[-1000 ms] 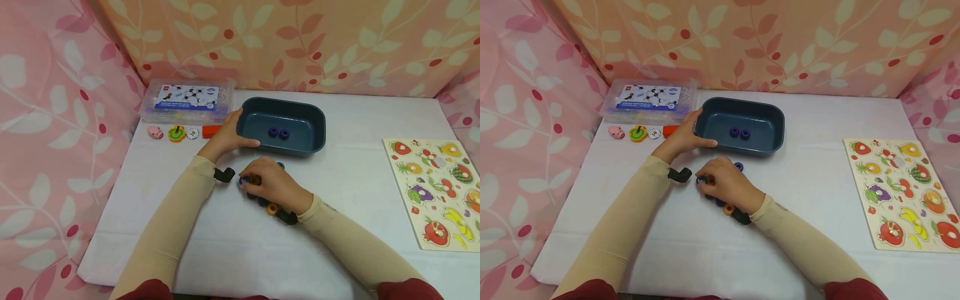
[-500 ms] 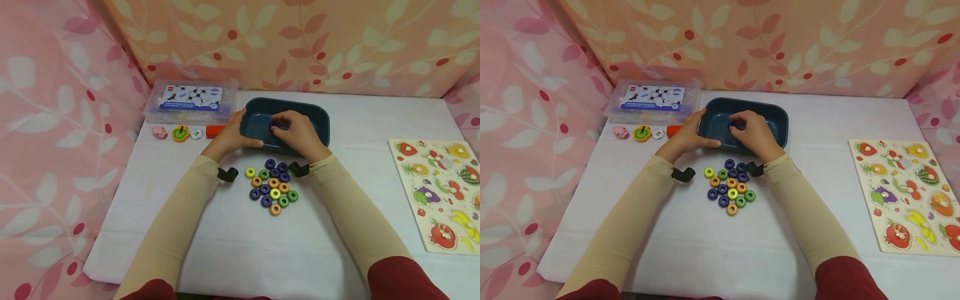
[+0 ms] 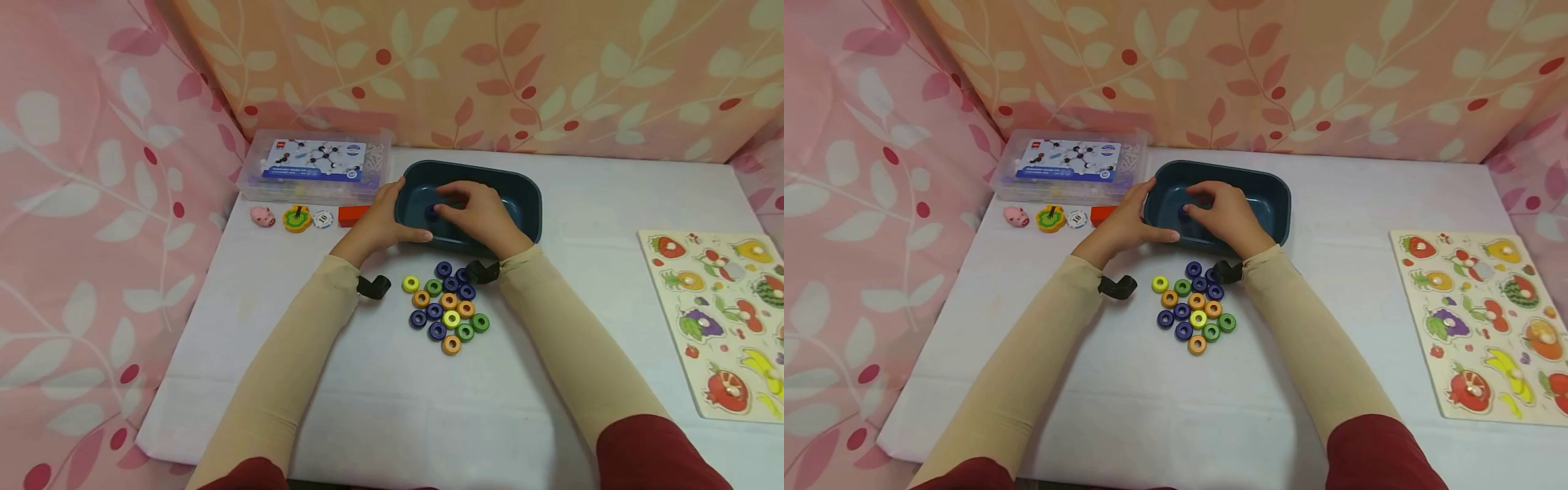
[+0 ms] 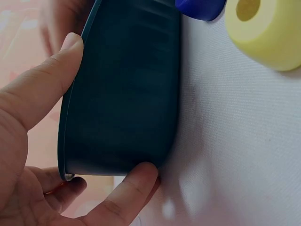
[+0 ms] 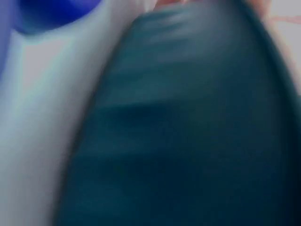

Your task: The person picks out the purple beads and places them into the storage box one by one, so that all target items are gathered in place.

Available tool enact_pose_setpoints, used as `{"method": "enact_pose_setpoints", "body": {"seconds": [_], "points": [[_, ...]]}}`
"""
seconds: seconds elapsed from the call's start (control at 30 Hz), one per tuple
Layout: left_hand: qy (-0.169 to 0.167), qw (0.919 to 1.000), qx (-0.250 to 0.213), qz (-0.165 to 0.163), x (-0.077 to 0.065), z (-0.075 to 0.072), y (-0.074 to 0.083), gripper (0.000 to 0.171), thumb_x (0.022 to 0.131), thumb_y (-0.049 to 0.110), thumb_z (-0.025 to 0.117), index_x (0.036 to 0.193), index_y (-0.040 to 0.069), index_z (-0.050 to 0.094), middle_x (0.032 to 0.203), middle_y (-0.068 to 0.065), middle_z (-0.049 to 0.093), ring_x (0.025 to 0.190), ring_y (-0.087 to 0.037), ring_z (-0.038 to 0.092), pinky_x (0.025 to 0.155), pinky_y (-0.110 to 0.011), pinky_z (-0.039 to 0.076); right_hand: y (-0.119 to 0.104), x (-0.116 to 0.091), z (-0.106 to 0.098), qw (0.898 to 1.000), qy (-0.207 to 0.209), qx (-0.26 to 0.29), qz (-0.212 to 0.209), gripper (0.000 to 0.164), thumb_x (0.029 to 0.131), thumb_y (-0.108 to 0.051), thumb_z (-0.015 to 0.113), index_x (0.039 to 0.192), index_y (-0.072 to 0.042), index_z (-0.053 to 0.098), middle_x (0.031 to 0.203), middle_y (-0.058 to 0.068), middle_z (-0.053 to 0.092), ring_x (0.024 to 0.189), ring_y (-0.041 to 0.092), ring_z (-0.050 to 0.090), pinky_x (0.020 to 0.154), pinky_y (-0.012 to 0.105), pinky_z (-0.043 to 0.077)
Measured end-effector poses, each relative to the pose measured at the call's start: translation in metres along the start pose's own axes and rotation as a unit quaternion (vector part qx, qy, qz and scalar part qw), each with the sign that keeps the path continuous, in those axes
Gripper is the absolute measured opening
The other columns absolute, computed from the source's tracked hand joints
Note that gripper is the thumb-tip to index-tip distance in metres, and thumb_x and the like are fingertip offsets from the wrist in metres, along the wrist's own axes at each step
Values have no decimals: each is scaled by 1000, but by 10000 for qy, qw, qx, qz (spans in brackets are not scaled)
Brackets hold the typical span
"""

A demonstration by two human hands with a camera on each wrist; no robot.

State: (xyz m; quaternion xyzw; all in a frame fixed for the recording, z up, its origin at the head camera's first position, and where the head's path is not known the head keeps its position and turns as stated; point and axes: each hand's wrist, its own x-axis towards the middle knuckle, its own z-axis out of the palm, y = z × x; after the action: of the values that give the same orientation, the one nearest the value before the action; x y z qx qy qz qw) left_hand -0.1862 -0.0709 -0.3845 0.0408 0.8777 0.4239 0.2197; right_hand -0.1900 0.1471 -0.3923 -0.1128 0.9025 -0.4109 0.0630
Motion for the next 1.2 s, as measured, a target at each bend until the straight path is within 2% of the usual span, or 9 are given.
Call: {"method": "enact_pose_setpoints", "body": {"seconds": [0.13,0.23,0.33,0.47,0.6,0.87,1.03,1.13,1.2], "points": [[41,9999,-98,-28,-3,-2,-2,124,71,43,90,162,34,6,169,3,5,153,-27,19,123,-49,24,-12,-37,1,9954,583,746,-126,35,94,-36,71,121,-14,70,118,1,71,103,14,66,91,33,55],[75,9999,-99,-51,-4,-4,-3,125,71,44,90,162,34,6,169,3,5,153,-27,20,123,-50,25,-22,-70,10,9904,670,1078,-549,23,94,-28,72,112,-14,72,110,0,71,97,11,65,87,29,56],[85,10000,-34,-27,-5,-7,-3,125,71,44,90,162,33,6,169,4,5,152,-27,21,123,-50,25,-28,-98,25,9880,198,1040,-1123,17,92,-20,74,108,-14,73,106,-1,71,95,10,65,86,33,57],[106,9999,89,0,-4,-8,-1,124,72,44,89,162,33,5,169,4,5,152,-27,22,123,-51,25,-25,-115,44,9807,-744,202,-1797,20,88,-26,79,107,-21,75,108,-11,72,104,10,61,95,39,49],[96,9999,103,16,-2,-6,-1,124,71,44,90,162,33,5,169,3,6,152,-28,22,123,-52,25,-19,-122,54,9678,-1224,-578,-2124,20,85,-30,82,105,-28,76,112,-19,70,113,9,53,98,40,37],[71,9999,126,5,-1,-3,-1,125,71,44,90,162,33,5,169,3,6,151,-28,22,123,-52,25,-14,-123,61,9590,-1294,-1007,-2310,15,84,-29,82,99,-30,78,108,-18,71,108,7,50,93,40,34],[39,9999,133,52,-1,-1,-1,125,71,44,90,162,33,5,169,3,6,151,-28,23,123,-52,25,-18,-122,56,9569,-1269,-862,-2465,16,86,-28,80,101,-28,77,108,-18,71,108,6,54,94,37,39],[12,9999,98,71,0,0,-1,125,71,44,90,162,33,6,169,3,7,151,-28,23,123,-52,25,-22,-117,42,9623,-1138,-465,-2426,19,87,-23,79,105,-24,76,110,-15,70,108,5,59,97,34,48],[-15,10000,50,59,0,0,-1,125,71,45,90,162,34,6,169,3,7,152,-28,22,123,-51,25,-23,-112,28,9682,-892,-281,-2319,21,87,-19,79,108,-21,76,112,-12,69,107,6,62,95,34,53]]}}
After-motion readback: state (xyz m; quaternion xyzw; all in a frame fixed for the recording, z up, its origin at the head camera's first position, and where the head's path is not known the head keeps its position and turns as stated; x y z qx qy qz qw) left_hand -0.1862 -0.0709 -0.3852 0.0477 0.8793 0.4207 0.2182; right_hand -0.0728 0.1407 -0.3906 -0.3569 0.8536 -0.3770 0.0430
